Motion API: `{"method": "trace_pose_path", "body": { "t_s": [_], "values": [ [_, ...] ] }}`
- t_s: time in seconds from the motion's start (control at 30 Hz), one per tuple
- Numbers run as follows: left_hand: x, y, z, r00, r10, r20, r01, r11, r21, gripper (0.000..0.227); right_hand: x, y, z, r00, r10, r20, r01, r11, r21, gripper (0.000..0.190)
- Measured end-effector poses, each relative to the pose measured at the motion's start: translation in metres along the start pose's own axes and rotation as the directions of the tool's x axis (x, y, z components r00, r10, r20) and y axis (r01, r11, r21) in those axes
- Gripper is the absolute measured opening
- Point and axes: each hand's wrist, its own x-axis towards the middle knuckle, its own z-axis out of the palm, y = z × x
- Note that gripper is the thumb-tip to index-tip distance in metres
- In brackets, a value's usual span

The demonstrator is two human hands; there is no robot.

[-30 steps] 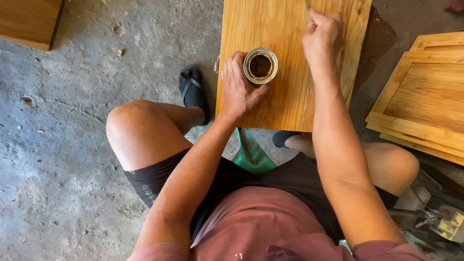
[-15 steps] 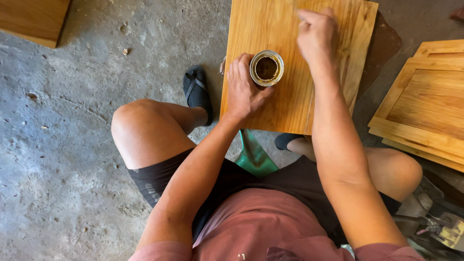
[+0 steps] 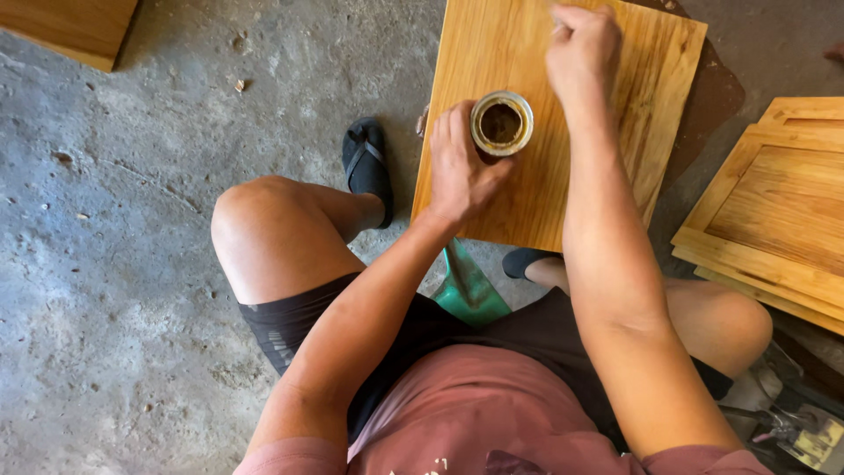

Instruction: The person sits on a low stool and applies a dark liquid finish to rectangular wooden boards using a small brush. They repeatedly dip the brush into a can and spread the finish across the surface of each board, handling the boards one at a time.

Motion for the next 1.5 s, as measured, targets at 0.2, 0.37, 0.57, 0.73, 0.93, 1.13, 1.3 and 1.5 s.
{"method": "trace_pose_path", "body": {
  "t_s": [0.2,0.37,0.57,0.73,0.93,1.13,1.3,1.5],
  "values": [
    [0.021,0.01,-0.037,0.974,0.047,-0.224,-0.037,0.998,0.047,0.076,-0.01,0.007,-0.003,1.0,-0.01,0.028,0.01,1.0,-0.005,0.03],
    [0.04,0.012,-0.073,0.928,-0.164,-0.335,0.147,0.986,-0.078,0.07,0.007,0.012,-0.002,0.985,-0.172,0.0,0.172,0.981,0.093,0.029],
    [0.043,0.019,-0.089,0.903,-0.261,-0.343,0.21,0.961,-0.179,0.068,0.011,0.01,-0.001,0.981,-0.168,0.093,0.171,0.985,-0.019,0.021],
    [0.044,0.018,-0.087,0.91,-0.264,-0.32,0.21,0.958,-0.196,0.066,-0.017,0.01,-0.017,0.92,-0.358,0.16,0.373,0.925,-0.073,0.027],
    [0.042,0.017,-0.081,0.918,-0.241,-0.315,0.18,0.961,-0.211,0.065,-0.007,0.01,-0.012,0.953,-0.29,-0.086,0.299,0.947,0.12,0.04],
    [0.043,0.011,-0.081,0.91,-0.234,-0.342,0.192,0.969,-0.153,0.068,0.004,-0.006,0.0,0.997,-0.033,0.068,0.032,0.999,0.022,0.012],
    [0.046,0.004,-0.077,0.903,-0.247,-0.352,0.225,0.969,-0.103,0.069,0.026,-0.009,0.017,0.974,-0.206,0.094,0.209,0.978,-0.02,0.009],
    [0.049,-0.005,-0.076,0.904,-0.135,-0.407,0.127,0.991,-0.047,0.072,-0.013,-0.031,0.015,0.905,-0.391,0.166,0.399,0.917,-0.016,0.014]
  ]
}}
